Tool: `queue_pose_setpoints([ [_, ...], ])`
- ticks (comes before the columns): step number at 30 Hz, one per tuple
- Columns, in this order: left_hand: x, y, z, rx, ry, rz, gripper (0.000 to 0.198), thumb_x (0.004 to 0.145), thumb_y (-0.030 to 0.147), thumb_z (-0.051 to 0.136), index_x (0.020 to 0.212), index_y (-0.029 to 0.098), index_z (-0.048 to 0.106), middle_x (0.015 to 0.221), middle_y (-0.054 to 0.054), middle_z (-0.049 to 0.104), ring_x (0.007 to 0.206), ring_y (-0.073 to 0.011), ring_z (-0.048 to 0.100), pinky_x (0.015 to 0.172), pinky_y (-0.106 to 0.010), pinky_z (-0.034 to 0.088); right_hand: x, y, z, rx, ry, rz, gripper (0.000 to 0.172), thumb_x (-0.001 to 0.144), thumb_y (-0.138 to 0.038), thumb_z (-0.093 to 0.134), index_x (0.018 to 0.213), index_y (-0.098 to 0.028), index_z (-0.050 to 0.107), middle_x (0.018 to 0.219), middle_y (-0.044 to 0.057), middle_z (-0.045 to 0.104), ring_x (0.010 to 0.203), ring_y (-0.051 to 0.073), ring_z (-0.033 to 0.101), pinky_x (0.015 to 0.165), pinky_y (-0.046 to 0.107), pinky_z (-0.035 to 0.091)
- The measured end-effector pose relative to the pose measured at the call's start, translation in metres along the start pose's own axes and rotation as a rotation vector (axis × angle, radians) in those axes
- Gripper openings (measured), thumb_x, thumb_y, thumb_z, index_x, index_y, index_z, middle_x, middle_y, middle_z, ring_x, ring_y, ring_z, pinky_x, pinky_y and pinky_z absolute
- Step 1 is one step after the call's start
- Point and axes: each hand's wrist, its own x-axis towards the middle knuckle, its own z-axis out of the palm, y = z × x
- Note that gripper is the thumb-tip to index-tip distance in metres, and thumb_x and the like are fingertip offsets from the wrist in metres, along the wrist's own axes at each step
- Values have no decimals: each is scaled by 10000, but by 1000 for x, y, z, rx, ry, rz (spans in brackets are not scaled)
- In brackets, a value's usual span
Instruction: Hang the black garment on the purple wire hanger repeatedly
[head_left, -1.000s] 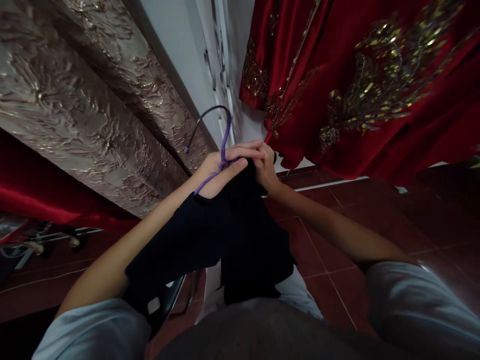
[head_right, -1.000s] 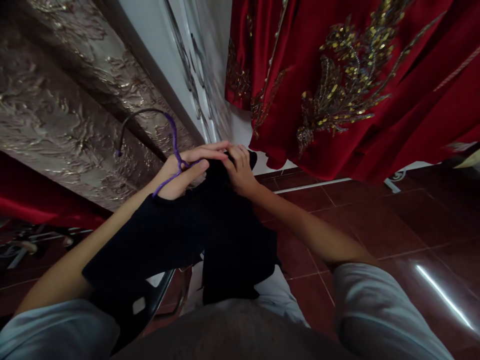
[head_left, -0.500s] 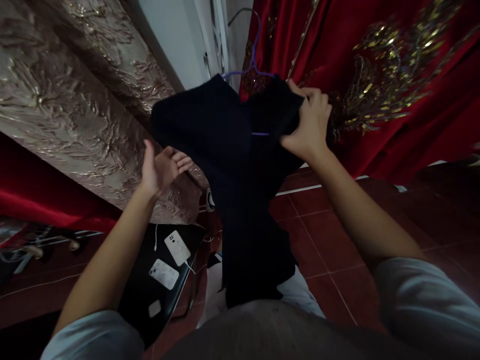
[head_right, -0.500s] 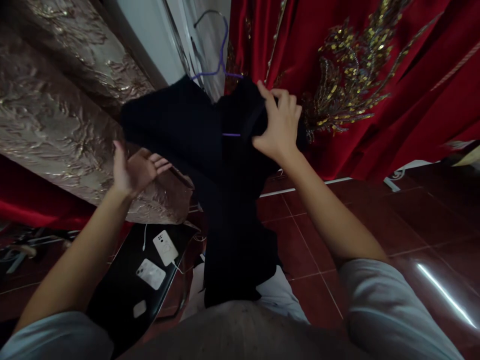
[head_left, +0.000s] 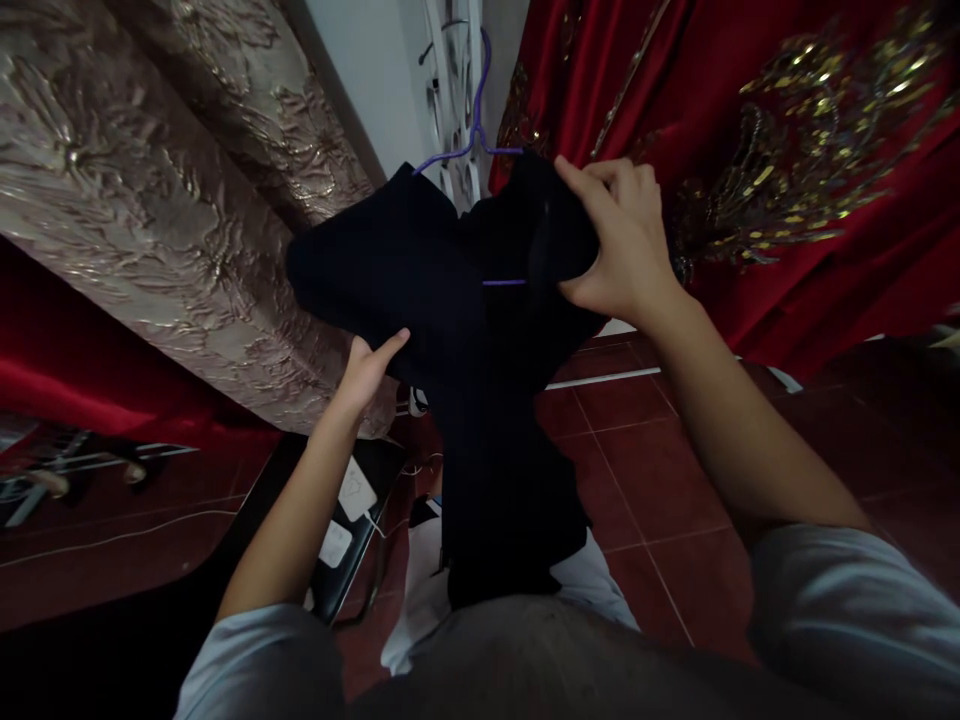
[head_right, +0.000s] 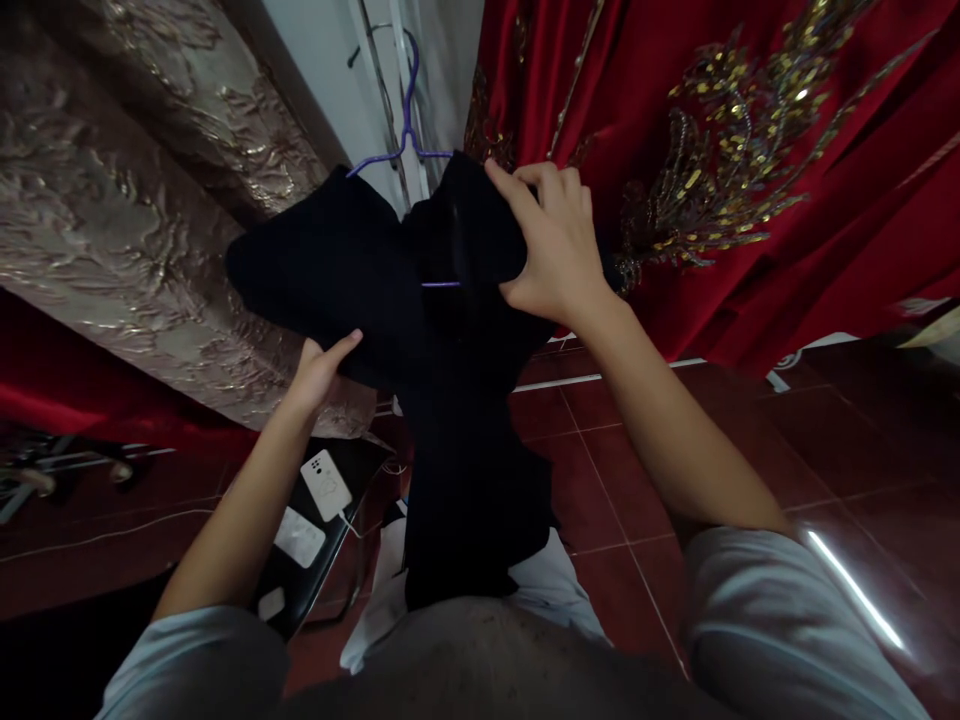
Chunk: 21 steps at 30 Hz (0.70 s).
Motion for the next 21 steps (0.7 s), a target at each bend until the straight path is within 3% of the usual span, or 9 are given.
queue_pose_setpoints([
  [6, -26, -5, 21, -67, 161, -97, 585, 794, 305, 791, 1347, 237, 613, 1412, -93, 651, 1384, -295, 569, 1226, -439, 421, -11, 5, -8, -6, -26, -128, 992, 713, -314, 737, 1612, -228, 326, 1558, 140, 381, 1413, 430, 342, 1184, 663, 301],
  [9, -47, -6, 38, -137, 293, -207, 518, 886, 383, 679, 1380, 256, 587, 1442, -87, 631, 1382, -286, 573, 1186, -445, 474, -28, -13, 12, 118, 74, -120, 892, 736, -419, 723, 1548, -243, 398, 1592, 110, 379, 1490, 432, 267, 1217, 672, 237],
  [11, -63, -3, 51, -181, 336, -221, 526, 937, 474, 633, 1414, 264, 559, 1488, -82, 594, 1409, -266, 550, 1183, -417, 485, -40, -36, 42, 309, 183, 19, 685, 817, -478, 660, 1439, -265, 471, 1483, 113, 489, 1444, 372, 369, 1182, 607, 331],
  [13, -78, 0, 64, -205, 364, -213, 578, 951, 565, 611, 1442, 270, 533, 1529, -70, 555, 1442, -249, 516, 1190, -387, 484, -48, -62, 81, 572, 330, 303, 463, 903, -487, 571, 1291, -243, 507, 1251, 119, 586, 1177, 273, 571, 1015, 461, 486],
  [14, -85, 2, 70, -209, 383, -225, 602, 945, 602, 610, 1442, 272, 531, 1535, -67, 549, 1450, -250, 507, 1188, -385, 490, -52, -74, 101, 704, 391, 446, 386, 912, -492, 561, 1197, -238, 507, 1103, 88, 593, 1009, 217, 599, 913, 386, 512],
  [17, -100, 1, 79, -182, 429, -281, 608, 883, 593, 714, 1373, 255, 592, 1480, -77, 600, 1421, -283, 539, 1176, -407, 509, -60, -99, 144, 1047, 375, 679, 346, 819, -506, 645, 933, -233, 466, 809, -10, 480, 716, 135, 493, 687, 277, 450],
  [21, -112, -6, 83, -157, 414, -273, 528, 872, 503, 766, 1309, 235, 640, 1402, -81, 660, 1349, -298, 606, 1180, -439, 504, -77, -115, 152, 1216, 353, 832, 354, 854, -546, 595, 813, -232, 437, 713, -33, 394, 646, 128, 406, 603, 262, 365],
])
